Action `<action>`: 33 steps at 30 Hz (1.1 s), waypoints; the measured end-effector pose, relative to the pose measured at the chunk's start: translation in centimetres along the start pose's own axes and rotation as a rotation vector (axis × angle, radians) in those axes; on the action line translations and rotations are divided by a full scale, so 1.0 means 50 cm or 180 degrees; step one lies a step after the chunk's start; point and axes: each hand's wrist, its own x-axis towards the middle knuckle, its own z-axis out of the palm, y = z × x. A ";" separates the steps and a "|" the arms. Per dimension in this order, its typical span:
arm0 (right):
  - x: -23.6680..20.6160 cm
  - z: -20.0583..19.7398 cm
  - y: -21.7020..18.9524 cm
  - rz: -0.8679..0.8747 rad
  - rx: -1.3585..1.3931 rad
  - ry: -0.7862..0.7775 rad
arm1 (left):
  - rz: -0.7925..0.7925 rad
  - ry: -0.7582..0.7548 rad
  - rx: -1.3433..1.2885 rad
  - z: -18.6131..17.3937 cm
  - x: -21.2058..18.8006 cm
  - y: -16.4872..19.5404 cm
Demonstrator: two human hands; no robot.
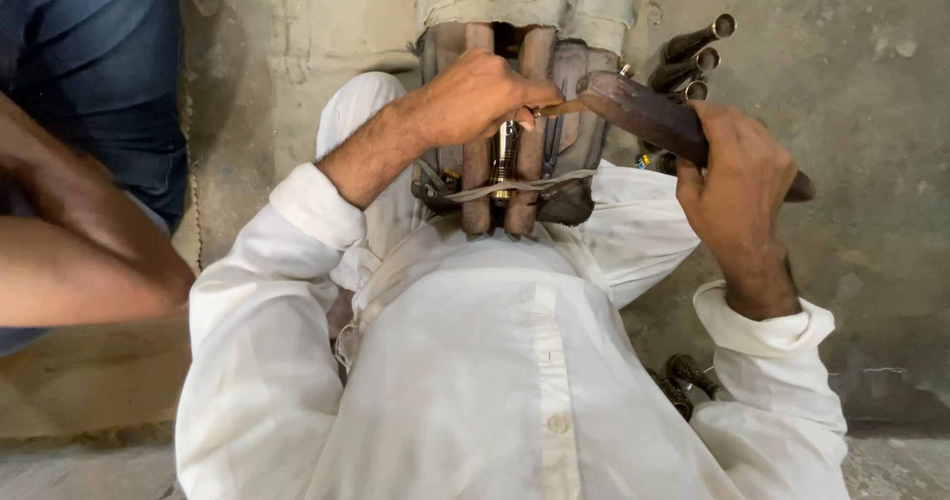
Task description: The person sits on the floor with a brass vessel held upright in a wooden clamp between their feet. They hold a small punch against the brass and strike it with a wooden mallet, rotating the vessel between strikes to work patterned bands around its surface.
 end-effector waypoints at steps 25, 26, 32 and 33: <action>0.009 0.010 0.018 -0.0030 0.0252 0.0160 | -0.0525 0.1046 -0.0851 0.024 -0.065 0.019; 0.027 0.007 0.017 -0.0083 0.0244 0.0283 | -0.0521 0.1070 -0.0833 0.031 -0.066 0.014; 0.147 -0.065 -0.035 -0.1085 -0.0579 0.0168 | -0.0392 0.1314 -0.1036 0.065 -0.079 -0.005; 0.164 -0.079 -0.050 -0.1231 -0.0912 0.0019 | -0.0305 0.1407 -0.1015 0.070 -0.080 -0.007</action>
